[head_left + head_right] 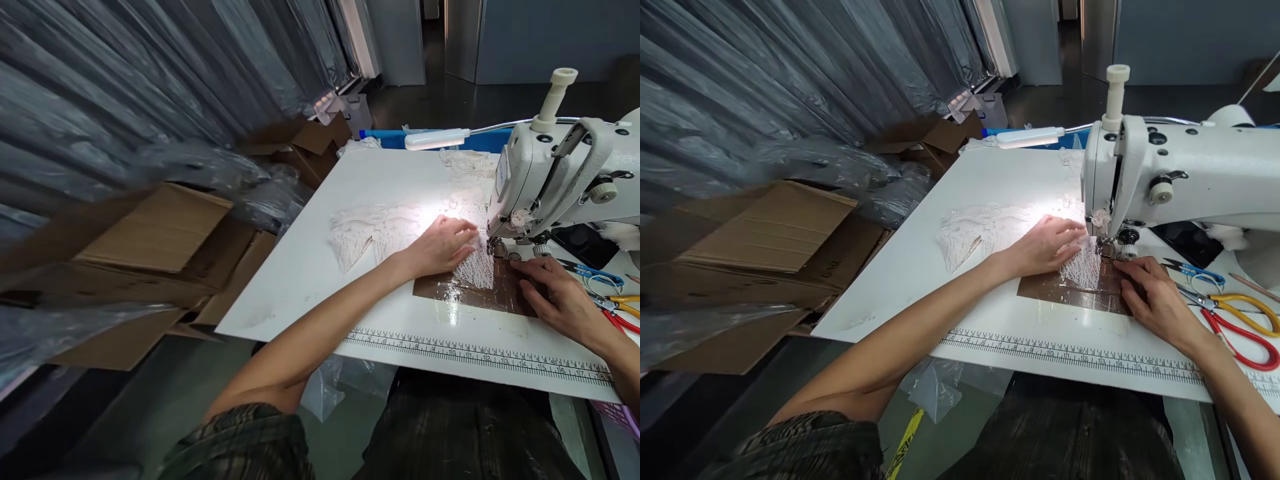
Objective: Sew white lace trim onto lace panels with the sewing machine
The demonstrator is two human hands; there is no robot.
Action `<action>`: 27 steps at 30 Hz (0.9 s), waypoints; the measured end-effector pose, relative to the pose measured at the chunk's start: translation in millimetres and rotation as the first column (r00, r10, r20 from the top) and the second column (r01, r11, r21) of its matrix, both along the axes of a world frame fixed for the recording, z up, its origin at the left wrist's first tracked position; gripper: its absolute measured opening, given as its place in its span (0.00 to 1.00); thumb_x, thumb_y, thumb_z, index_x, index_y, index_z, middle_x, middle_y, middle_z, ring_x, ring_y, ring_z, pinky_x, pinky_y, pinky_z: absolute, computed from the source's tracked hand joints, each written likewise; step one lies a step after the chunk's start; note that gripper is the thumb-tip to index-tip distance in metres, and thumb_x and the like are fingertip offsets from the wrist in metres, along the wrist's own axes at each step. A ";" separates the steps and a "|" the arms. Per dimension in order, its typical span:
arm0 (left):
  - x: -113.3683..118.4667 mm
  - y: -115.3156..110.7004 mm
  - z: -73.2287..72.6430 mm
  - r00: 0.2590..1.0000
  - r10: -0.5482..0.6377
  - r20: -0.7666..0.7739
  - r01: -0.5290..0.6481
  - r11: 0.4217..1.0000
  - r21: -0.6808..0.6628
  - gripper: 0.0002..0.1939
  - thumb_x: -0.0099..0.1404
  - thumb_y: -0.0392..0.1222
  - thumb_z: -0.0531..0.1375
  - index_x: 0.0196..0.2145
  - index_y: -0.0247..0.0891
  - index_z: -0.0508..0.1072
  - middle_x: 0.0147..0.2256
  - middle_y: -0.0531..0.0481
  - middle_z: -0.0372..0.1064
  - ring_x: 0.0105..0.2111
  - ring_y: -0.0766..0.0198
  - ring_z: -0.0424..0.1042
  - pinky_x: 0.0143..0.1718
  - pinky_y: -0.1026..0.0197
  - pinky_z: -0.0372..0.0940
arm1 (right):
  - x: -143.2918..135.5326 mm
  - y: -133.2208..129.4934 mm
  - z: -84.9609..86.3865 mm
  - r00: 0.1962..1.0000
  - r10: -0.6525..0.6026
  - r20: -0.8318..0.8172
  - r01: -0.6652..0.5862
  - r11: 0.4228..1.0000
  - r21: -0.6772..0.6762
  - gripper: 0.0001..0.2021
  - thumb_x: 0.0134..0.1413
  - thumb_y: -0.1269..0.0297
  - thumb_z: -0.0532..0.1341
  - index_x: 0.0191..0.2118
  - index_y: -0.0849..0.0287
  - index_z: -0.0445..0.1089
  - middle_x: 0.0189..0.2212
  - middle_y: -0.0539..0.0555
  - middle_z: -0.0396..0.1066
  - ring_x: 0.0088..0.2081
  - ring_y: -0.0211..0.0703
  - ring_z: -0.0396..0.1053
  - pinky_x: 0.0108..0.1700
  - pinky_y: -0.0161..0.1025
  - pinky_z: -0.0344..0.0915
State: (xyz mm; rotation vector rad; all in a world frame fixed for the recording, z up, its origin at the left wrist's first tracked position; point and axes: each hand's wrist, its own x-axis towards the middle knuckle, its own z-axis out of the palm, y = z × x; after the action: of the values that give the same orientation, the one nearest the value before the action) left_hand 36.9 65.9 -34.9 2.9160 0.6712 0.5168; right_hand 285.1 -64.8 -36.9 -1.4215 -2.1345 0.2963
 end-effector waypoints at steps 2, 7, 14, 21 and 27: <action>-0.5 -12.9 0.5 0.991 -0.130 0.007 0.130 0.989 -0.064 0.14 0.75 0.45 0.54 0.49 0.33 0.72 0.47 0.40 0.73 0.43 0.59 0.72 0.44 0.55 0.67 | 1.8 -1.5 4.3 1.000 0.007 -0.017 -0.008 1.000 -0.006 0.17 0.66 0.60 0.53 0.53 0.57 0.73 0.42 0.60 0.73 0.44 0.50 0.73 0.46 0.48 0.74; 4.3 -27.2 -3.5 0.986 -0.166 0.005 0.165 0.978 -0.128 0.10 0.73 0.44 0.59 0.38 0.35 0.74 0.40 0.46 0.73 0.38 0.62 0.71 0.44 0.57 0.67 | -2.5 -1.6 5.8 1.000 0.016 -0.014 -0.016 1.000 -0.017 0.17 0.65 0.62 0.53 0.52 0.57 0.74 0.43 0.61 0.73 0.45 0.51 0.74 0.47 0.49 0.74; 7.2 -29.2 -5.5 0.989 -0.082 0.124 0.105 0.976 -0.191 0.13 0.76 0.41 0.54 0.36 0.35 0.74 0.39 0.46 0.73 0.40 0.62 0.73 0.45 0.56 0.68 | -13.1 10.8 5.8 0.993 0.114 -0.017 -0.115 0.992 -0.053 0.17 0.64 0.55 0.56 0.53 0.56 0.72 0.43 0.61 0.73 0.41 0.51 0.74 0.42 0.48 0.74; 9.0 -32.6 -11.5 0.960 -0.114 0.254 0.123 0.992 -0.020 0.16 0.74 0.51 0.57 0.42 0.34 0.73 0.44 0.41 0.75 0.43 0.59 0.74 0.44 0.53 0.71 | -33.5 25.6 5.8 0.994 0.000 -0.110 -0.007 0.998 -0.069 0.14 0.66 0.55 0.54 0.37 0.57 0.71 0.28 0.54 0.73 0.27 0.43 0.70 0.30 0.39 0.68; 8.4 -29.8 -8.8 0.868 -0.037 0.496 0.084 0.994 -0.073 0.12 0.76 0.41 0.53 0.39 0.33 0.72 0.37 0.45 0.77 0.37 0.65 0.76 0.36 0.61 0.74 | -29.8 17.1 -3.2 0.996 0.039 0.082 -0.042 0.998 0.043 0.14 0.66 0.63 0.54 0.48 0.58 0.74 0.35 0.58 0.72 0.32 0.47 0.71 0.34 0.42 0.70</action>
State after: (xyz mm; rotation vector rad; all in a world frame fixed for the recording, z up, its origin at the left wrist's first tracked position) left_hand 45.4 36.1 -43.7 2.5381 0.5074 1.1365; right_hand 255.3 -47.7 -40.1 -1.3880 -2.2231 0.2082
